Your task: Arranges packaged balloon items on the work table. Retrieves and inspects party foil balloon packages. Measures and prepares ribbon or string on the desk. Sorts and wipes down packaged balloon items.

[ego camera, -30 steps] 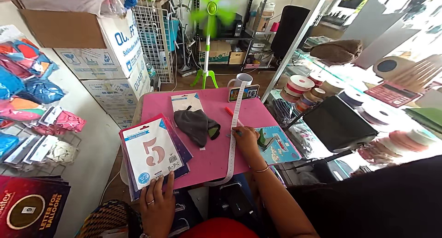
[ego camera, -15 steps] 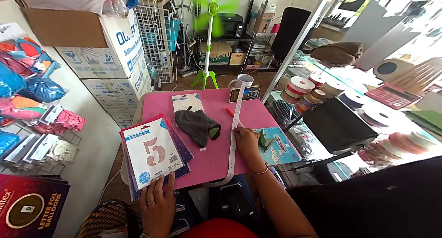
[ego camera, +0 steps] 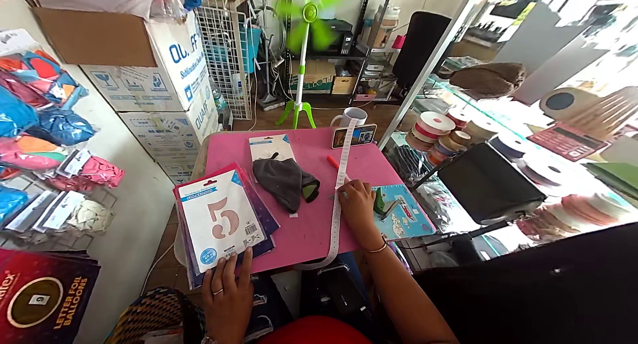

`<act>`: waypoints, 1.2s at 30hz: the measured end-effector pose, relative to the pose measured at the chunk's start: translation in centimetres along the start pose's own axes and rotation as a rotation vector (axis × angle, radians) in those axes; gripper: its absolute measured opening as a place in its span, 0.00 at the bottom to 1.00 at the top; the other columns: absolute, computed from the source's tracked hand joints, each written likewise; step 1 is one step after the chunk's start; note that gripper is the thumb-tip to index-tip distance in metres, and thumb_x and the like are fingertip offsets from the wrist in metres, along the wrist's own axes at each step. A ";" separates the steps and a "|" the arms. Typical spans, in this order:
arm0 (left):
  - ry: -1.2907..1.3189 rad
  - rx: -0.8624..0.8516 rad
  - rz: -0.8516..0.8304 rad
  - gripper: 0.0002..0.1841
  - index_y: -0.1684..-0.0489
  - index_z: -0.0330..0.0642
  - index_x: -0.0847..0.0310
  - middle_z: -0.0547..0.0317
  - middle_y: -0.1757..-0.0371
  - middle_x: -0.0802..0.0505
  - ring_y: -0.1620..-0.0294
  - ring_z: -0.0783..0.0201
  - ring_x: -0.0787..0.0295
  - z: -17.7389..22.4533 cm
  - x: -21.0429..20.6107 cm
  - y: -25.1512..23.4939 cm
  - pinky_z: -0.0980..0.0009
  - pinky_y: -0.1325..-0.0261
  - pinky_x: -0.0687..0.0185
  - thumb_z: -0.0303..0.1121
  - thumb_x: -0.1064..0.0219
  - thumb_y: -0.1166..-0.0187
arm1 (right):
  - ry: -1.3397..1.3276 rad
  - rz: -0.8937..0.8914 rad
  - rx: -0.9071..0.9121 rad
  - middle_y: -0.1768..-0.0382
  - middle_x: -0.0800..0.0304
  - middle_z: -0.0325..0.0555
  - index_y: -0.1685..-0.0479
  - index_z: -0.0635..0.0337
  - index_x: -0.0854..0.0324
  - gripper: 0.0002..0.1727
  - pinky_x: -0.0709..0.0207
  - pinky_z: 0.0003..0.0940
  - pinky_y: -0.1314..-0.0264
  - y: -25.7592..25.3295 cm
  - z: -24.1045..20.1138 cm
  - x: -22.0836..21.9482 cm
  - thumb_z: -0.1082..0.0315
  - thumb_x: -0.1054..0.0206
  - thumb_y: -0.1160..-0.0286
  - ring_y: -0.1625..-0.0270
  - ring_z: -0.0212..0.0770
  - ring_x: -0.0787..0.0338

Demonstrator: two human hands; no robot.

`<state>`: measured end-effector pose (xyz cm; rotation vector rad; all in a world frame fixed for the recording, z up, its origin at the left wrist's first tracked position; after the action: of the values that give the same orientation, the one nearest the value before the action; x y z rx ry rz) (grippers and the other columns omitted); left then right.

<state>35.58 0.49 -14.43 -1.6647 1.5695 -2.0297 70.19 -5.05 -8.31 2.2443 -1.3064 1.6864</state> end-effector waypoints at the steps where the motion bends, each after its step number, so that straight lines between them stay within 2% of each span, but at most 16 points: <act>1: -0.003 0.002 -0.001 0.29 0.23 0.58 0.21 0.45 0.38 0.12 0.34 0.43 0.18 0.0 0.0 0.0 0.47 0.23 0.38 0.31 0.36 0.29 | 0.016 -0.010 0.006 0.48 0.09 0.59 0.56 0.61 0.07 0.09 0.28 0.65 0.37 0.0 0.0 -0.1 0.69 0.33 0.23 0.37 0.64 0.15; 8: 0.000 0.001 -0.005 0.29 0.23 0.58 0.21 0.44 0.38 0.12 0.33 0.42 0.18 0.0 -0.2 0.2 0.46 0.23 0.38 0.32 0.36 0.29 | -0.018 -0.047 -0.034 0.50 0.08 0.57 0.54 0.61 0.08 0.10 0.28 0.63 0.36 -0.2 0.3 -0.3 0.68 0.34 0.23 0.39 0.63 0.14; 12: 0.006 0.006 -0.012 0.29 0.23 0.58 0.21 0.45 0.37 0.12 0.33 0.43 0.18 -0.1 -0.1 0.2 0.47 0.22 0.39 0.32 0.37 0.28 | -0.087 -0.134 -0.059 0.50 0.09 0.58 0.51 0.62 0.09 0.11 0.27 0.60 0.33 -0.9 0.4 -0.1 0.69 0.35 0.22 0.38 0.63 0.15; 15: 0.009 0.007 -0.006 0.28 0.23 0.58 0.21 0.45 0.38 0.11 0.33 0.43 0.17 -0.1 -0.2 0.2 0.47 0.22 0.38 0.32 0.37 0.28 | -0.090 -0.291 -0.094 0.46 0.09 0.59 0.45 0.62 0.10 0.13 0.28 0.58 0.28 -2.1 0.3 0.2 0.69 0.37 0.19 0.35 0.62 0.16; 20: 0.005 0.012 -0.016 0.28 0.24 0.58 0.21 0.45 0.37 0.12 0.32 0.43 0.19 -0.1 -0.2 0.2 0.47 0.21 0.40 0.32 0.37 0.28 | -0.050 -0.565 -0.110 0.37 0.11 0.59 0.37 0.61 0.12 0.16 0.35 0.55 0.19 -3.9 0.1 0.5 0.69 0.42 0.14 0.27 0.59 0.19; 24: 0.007 0.002 -0.027 0.30 0.22 0.58 0.22 0.45 0.36 0.12 0.31 0.43 0.19 0.0 -0.3 0.2 0.47 0.21 0.41 0.31 0.37 0.30 | -0.057 -0.715 -0.080 0.33 0.14 0.62 0.31 0.60 0.15 0.20 0.32 0.58 0.21 -4.5 0.3 1.4 0.71 0.47 0.13 0.27 0.59 0.18; 26: 0.009 0.013 -0.036 0.32 0.22 0.59 0.22 0.46 0.35 0.12 0.31 0.44 0.18 0.0 0.0 0.3 0.47 0.21 0.39 0.30 0.35 0.32 | -0.069 -0.748 -0.069 0.33 0.15 0.66 0.23 0.62 0.21 0.22 0.31 0.61 0.23 -4.2 -0.1 1.8 0.73 0.47 0.14 0.28 0.63 0.17; 27: 0.019 0.024 -0.043 0.33 0.22 0.60 0.22 0.47 0.34 0.12 0.31 0.44 0.18 -0.1 0.0 0.3 0.47 0.22 0.38 0.29 0.34 0.33 | -0.085 -0.729 -0.072 0.36 0.15 0.68 0.19 0.65 0.27 0.25 0.28 0.62 0.26 -4.0 -0.7 2.2 0.73 0.45 0.14 0.33 0.64 0.15; 29: 0.040 0.042 -0.047 0.33 0.22 0.60 0.23 0.48 0.34 0.13 0.31 0.45 0.18 -0.1 0.1 0.3 0.46 0.21 0.37 0.29 0.32 0.34 | -0.143 -0.625 -0.091 0.44 0.12 0.63 0.16 0.65 0.35 0.28 0.21 0.57 0.37 -3.5 -2.5 3.1 0.71 0.39 0.16 0.45 0.57 0.11; 30: 0.050 0.048 -0.048 0.33 0.21 0.61 0.23 0.48 0.34 0.13 0.30 0.45 0.18 -0.1 0.0 0.3 0.46 0.21 0.38 0.29 0.31 0.33 | -0.206 -0.569 -0.086 0.47 0.11 0.59 0.18 0.65 0.34 0.28 0.19 0.53 0.42 -3.1 -3.8 3.4 0.69 0.35 0.17 0.50 0.52 0.11; 32: 0.050 0.054 -0.054 0.33 0.20 0.62 0.25 0.49 0.33 0.14 0.30 0.46 0.20 -0.1 0.0 0.3 0.46 0.19 0.39 0.30 0.31 0.31 | -0.367 -0.545 -0.029 0.51 0.09 0.55 0.24 0.67 0.29 0.27 0.16 0.47 0.45 -2.1 -7.2 3.3 0.67 0.30 0.21 0.53 0.45 0.09; 36: 0.060 0.053 -0.073 0.32 0.20 0.61 0.24 0.48 0.34 0.13 0.30 0.47 0.18 -0.1 -0.1 0.2 0.46 0.21 0.36 0.29 0.31 0.30 | -0.570 -0.857 0.122 0.54 0.08 0.48 0.29 0.69 0.28 0.28 0.14 0.38 0.45 0.8 -14.5 0.6 0.65 0.27 0.24 0.54 0.37 0.09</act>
<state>35.41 0.47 -14.64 -1.6817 1.4790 -2.1567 58.59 1.21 -2.27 2.8374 -0.1316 0.8674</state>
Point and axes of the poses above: each hand's wrist, its own y-axis away from the middle knuckle, its own x-axis out of the back of the hand, z = x × y, the point moved 4 cm from there along -y, towards the middle knuckle
